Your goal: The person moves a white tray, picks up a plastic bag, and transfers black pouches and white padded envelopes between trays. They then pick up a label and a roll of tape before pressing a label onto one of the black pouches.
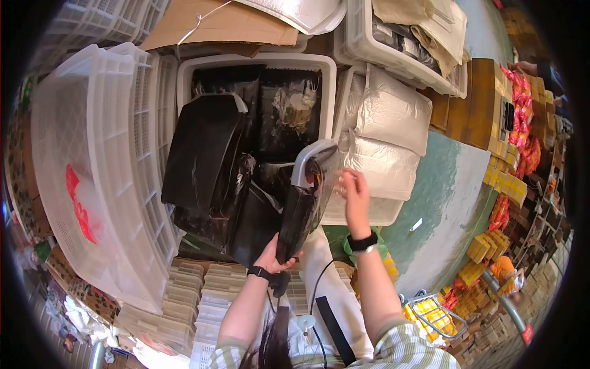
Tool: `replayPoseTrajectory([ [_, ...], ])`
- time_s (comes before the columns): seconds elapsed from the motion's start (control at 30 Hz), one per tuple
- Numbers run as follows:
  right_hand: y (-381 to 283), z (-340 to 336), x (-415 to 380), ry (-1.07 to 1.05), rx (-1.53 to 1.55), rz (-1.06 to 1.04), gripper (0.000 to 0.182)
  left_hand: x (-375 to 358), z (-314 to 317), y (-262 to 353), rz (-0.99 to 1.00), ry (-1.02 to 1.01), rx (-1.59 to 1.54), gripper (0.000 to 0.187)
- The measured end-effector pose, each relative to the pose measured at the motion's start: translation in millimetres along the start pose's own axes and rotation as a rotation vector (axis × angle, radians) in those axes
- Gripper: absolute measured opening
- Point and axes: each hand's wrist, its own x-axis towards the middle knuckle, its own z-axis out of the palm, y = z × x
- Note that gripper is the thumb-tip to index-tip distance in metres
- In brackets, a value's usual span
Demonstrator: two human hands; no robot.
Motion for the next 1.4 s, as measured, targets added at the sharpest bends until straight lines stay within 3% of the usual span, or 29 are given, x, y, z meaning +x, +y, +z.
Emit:
replayPoseTrajectory([
  [0.07,58.2,-23.6,39.9,0.086,-0.082,-0.033,0.055,1.5,-3.0,2.7,-0.064,-0.066,0.047,0.055],
  [0.1,97.2,-32.4,58.6,0.053,-0.084,0.095,0.062,-0.8,-8.2,7.1,-0.098,-0.092,0.074,0.055],
  [0.13,99.6,-26.2,62.7,-0.102,0.078,0.204,0.068,0.5,-16.4,10.8,-0.129,-0.268,0.135,0.056],
  [0.2,119.3,-14.6,72.7,-0.312,0.411,0.350,0.081,15.4,-16.3,5.8,0.241,0.048,0.362,0.058],
  [0.27,146.9,-7.4,80.1,-0.192,0.416,0.284,0.082,-2.8,16.8,6.4,0.490,0.292,0.598,0.053],
  [0.37,139.5,2.9,71.1,-0.080,0.410,0.267,0.082,-24.2,74.8,7.2,0.963,0.310,0.993,0.048],
  [0.4,136.0,6.7,68.8,-0.073,0.422,0.259,0.082,-41.2,108.9,8.1,0.936,0.400,1.173,0.064],
  [0.5,141.3,2.8,68.1,-0.109,0.449,0.244,0.082,-28.0,133.7,5.1,1.277,0.638,1.331,0.082],
  [0.67,100.8,4.9,47.9,-0.139,0.536,0.262,0.073,-35.8,142.0,16.3,1.173,0.633,1.392,0.080],
  [0.77,110.4,0.2,42.0,-0.114,0.538,0.245,0.064,-37.6,143.5,19.4,1.108,0.630,1.356,0.082],
  [0.93,115.5,-4.0,30.9,0.036,0.557,0.224,0.043,-33.8,148.0,-10.2,1.230,0.729,1.389,0.076],
  [1.1,58.5,-27.6,-15.3,0.081,0.526,0.127,0.028,-49.9,152.3,-29.9,1.230,0.570,1.411,0.077],
  [1.13,47.6,-33.3,-21.6,0.096,0.485,0.135,0.038,-52.6,154.3,-23.7,1.205,0.513,1.413,0.077],
  [1.2,33.2,-32.5,-20.1,0.146,0.346,0.043,0.038,-51.5,157.9,-5.5,1.086,0.410,1.357,0.074],
  [1.23,24.5,-32.4,-12.9,0.171,0.276,-0.012,0.038,-35.2,151.1,7.6,1.119,0.359,1.279,0.074],
  [1.4,37.1,-24.6,52.3,0.155,0.203,-0.106,0.045,36.3,140.9,76.0,1.152,0.374,1.148,0.069],
])
